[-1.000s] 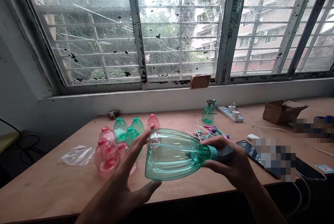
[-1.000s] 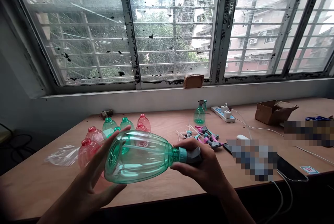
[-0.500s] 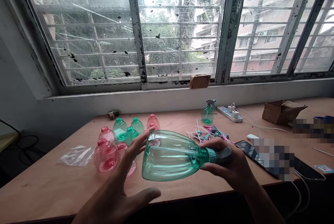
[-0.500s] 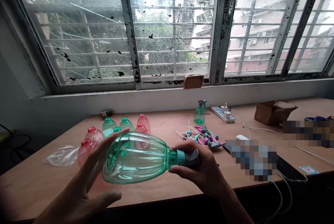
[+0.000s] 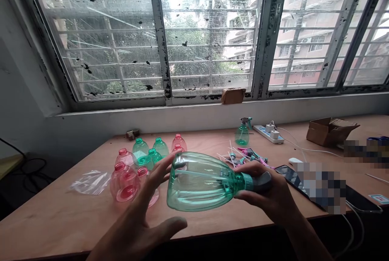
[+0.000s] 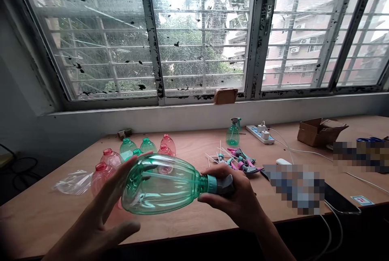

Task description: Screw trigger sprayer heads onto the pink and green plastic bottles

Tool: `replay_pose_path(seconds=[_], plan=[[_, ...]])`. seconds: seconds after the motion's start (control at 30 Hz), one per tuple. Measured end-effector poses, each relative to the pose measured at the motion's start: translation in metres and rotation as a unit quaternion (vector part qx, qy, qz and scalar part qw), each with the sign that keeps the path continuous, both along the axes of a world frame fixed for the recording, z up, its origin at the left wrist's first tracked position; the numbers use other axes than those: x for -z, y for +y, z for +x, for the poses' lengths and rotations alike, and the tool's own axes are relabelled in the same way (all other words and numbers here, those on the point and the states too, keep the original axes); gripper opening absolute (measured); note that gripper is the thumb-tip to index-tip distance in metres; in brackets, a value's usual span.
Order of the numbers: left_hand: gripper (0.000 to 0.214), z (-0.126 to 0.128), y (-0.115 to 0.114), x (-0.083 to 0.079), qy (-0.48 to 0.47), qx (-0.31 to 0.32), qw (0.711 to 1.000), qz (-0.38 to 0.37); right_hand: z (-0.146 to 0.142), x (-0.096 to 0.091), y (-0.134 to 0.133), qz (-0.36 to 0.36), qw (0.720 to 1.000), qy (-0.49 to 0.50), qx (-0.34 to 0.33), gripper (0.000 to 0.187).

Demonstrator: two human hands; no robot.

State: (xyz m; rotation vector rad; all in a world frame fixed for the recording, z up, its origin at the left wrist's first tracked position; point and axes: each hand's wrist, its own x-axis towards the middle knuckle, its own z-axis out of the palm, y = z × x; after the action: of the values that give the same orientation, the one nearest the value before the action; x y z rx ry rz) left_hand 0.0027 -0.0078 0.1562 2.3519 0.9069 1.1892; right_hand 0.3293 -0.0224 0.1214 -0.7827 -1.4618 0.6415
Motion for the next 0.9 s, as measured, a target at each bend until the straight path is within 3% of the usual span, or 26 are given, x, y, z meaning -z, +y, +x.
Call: replay_pose_path(seconds=[0.13, 0.43, 0.6, 0.77, 0.9], plan=[[0.077, 0.0047, 0.0021, -0.0049, -0.023, 0.012, 1.0, -0.018, -0.001, -0.0006, -0.0006, -0.003, 1.0, 0.003, 0.002, 0.037], [0.085, 0.0044, -0.0041, -0.0011, -0.042, 0.0, 0.999, -0.031, -0.0012, -0.0016, -0.0003, -0.006, 1.0, 0.001, 0.021, 0.036], [0.072, 0.0079, -0.0023, -0.0048, -0.042, 0.001, 0.999, -0.022, -0.0027, -0.0022, -0.0009, -0.012, 1.0, 0.006, 0.013, 0.037], [0.081, 0.0078, -0.0048, -0.0004, -0.019, -0.016, 1.0, 0.015, -0.0036, -0.005, -0.0015, -0.004, 1.0, 0.019, 0.016, 0.04], [0.081, 0.0066, -0.0018, 0.0015, -0.057, -0.001, 0.998, -0.006, -0.0035, -0.0051, -0.0017, -0.013, 1.0, 0.018, 0.01, 0.039]])
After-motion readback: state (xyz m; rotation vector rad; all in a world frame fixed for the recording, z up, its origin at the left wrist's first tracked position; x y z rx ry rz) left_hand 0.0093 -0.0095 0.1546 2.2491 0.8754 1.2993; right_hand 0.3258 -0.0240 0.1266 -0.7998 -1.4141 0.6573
